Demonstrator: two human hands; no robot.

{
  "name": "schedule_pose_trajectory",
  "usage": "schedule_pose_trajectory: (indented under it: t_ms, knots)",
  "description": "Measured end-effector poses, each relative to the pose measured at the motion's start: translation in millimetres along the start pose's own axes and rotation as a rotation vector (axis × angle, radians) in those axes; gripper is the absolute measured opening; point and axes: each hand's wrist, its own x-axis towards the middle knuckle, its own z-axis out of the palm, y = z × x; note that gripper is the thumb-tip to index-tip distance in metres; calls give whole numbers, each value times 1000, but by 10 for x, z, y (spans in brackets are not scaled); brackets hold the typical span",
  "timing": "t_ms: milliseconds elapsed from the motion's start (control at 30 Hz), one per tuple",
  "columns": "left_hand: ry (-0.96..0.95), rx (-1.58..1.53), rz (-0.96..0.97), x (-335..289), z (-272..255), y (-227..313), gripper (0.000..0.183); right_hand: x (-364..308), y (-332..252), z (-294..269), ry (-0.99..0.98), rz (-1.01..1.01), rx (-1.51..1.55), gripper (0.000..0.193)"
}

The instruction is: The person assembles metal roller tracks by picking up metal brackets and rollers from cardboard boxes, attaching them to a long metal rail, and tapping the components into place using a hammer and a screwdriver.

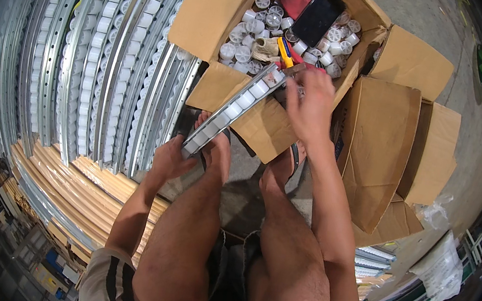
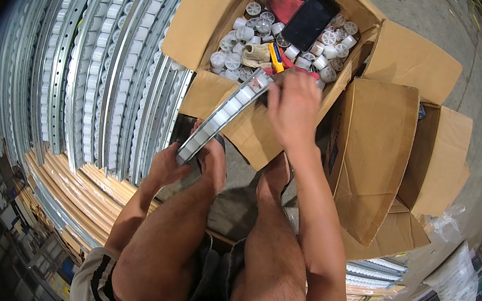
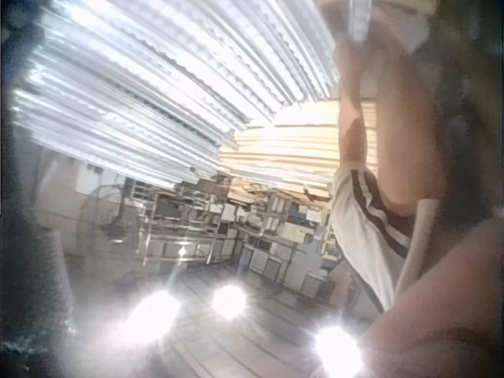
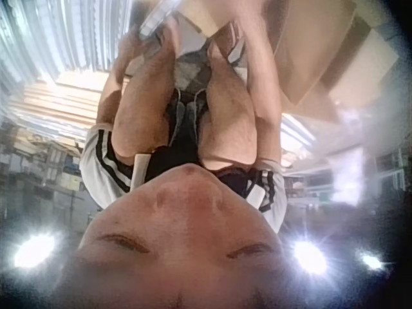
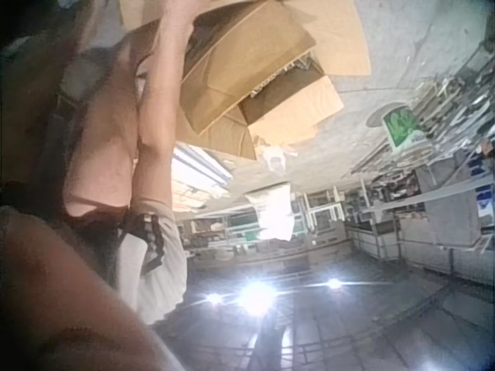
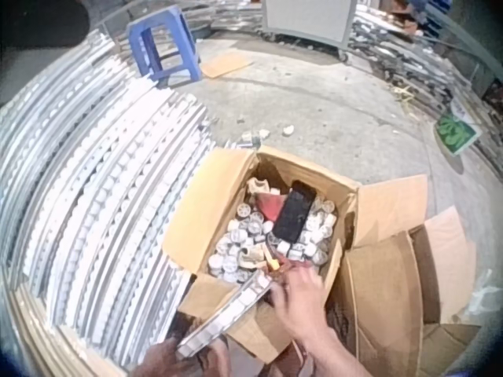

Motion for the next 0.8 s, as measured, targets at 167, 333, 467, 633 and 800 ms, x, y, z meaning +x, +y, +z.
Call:
schedule_pose_trajectory:
  t_ms: [167, 333, 467, 633, 800]
  knots:
    - [55, 63, -49, -182, -134, 147, 47, -196, 168, -293, -99, 254, 21, 21]
    - [36, 46, -74, -307, -226, 38, 44, -235, 150, -283, -194, 210, -69, 22]
    - [-115, 18, -71, -367, -147, -171, 45, -113, 119, -130, -337, 190, -260, 21]
    - [-95, 54, -45, -273, 95, -297, 51, 230, 125, 38, -664, 377, -243, 23]
    - [-19, 132, 57, -288, 58, -331, 50, 284, 367, 120, -640, 532, -19, 32]
